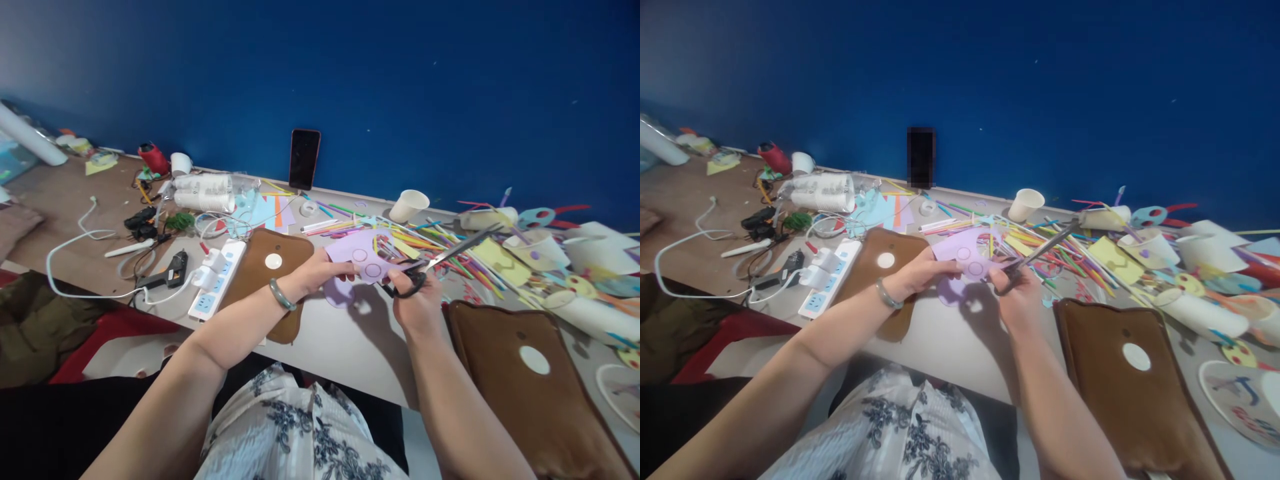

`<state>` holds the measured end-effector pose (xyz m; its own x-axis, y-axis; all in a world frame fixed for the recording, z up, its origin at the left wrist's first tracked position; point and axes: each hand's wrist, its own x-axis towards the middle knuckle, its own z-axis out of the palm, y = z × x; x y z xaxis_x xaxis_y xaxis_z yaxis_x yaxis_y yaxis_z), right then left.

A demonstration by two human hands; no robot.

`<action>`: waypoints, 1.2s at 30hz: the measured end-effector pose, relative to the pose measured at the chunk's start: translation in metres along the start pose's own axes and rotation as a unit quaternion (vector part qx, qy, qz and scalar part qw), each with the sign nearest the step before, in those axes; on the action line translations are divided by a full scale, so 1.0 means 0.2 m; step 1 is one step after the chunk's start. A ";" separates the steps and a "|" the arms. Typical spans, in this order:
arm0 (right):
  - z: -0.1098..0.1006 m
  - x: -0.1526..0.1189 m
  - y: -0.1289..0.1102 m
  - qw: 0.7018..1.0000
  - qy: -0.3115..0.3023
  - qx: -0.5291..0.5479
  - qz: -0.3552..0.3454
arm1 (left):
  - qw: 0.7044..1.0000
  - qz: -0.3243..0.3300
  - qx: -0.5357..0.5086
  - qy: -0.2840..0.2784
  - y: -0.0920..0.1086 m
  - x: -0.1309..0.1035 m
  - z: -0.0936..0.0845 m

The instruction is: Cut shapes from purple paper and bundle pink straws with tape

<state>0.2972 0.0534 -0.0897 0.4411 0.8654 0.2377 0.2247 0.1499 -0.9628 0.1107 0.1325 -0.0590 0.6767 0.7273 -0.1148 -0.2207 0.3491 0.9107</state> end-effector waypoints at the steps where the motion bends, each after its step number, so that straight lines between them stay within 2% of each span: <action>1: 0.00 0.00 -0.01 1.000 0.011 0.020 0.006 | 1.000 0.002 -0.008 0.004 0.01 0.00 0.00; 3: 0.01 0.00 -0.01 0.997 0.037 0.057 0.028 | 1.000 0.018 -0.015 -0.003 0.02 -0.01 0.00; 6: 0.03 0.00 -0.01 0.997 0.039 0.056 0.046 | 0.999 0.031 0.018 -0.023 0.04 -0.03 0.03; 10: 0.03 -0.01 0.00 0.998 0.026 0.022 0.046 | 0.997 0.011 0.064 0.033 0.00 -0.05 0.05; 12: 0.02 -0.01 -0.02 0.999 0.017 0.000 0.041 | 0.996 0.031 0.053 0.063 -0.02 -0.03 0.06; 14: 0.02 -0.01 -0.05 0.998 -0.018 -0.031 0.045 | 0.993 0.059 0.013 0.098 -0.04 -0.01 0.06; 16: 0.02 -0.01 -0.10 0.993 -0.085 -0.058 0.052 | 0.985 0.082 -0.041 0.147 -0.03 0.01 0.06; 19: 0.06 -0.03 -0.14 0.976 -0.189 -0.078 0.068 | 0.963 0.118 -0.102 0.221 0.00 0.02 0.06; 22: 0.10 -0.05 -0.15 0.958 -0.259 -0.079 0.098 | 0.946 0.134 -0.131 0.265 0.04 0.01 0.07; 26: 0.12 -0.07 -0.14 0.949 -0.289 -0.073 0.100 | 0.944 0.124 -0.146 0.270 0.04 0.00 0.07; 30: 0.13 -0.07 -0.13 0.946 -0.305 -0.062 0.093 | 0.951 0.122 -0.140 0.248 0.00 0.00 0.09; 36: 0.13 -0.08 -0.14 0.949 -0.303 -0.037 0.084 | 0.953 0.127 -0.135 0.242 -0.04 0.00 0.11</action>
<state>0.2612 0.0474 -0.0702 -0.0989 0.9935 -0.0561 0.2652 -0.0280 -0.9638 0.1281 0.1168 -0.0583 0.1897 0.9727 -0.1335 -0.5509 0.2180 0.8056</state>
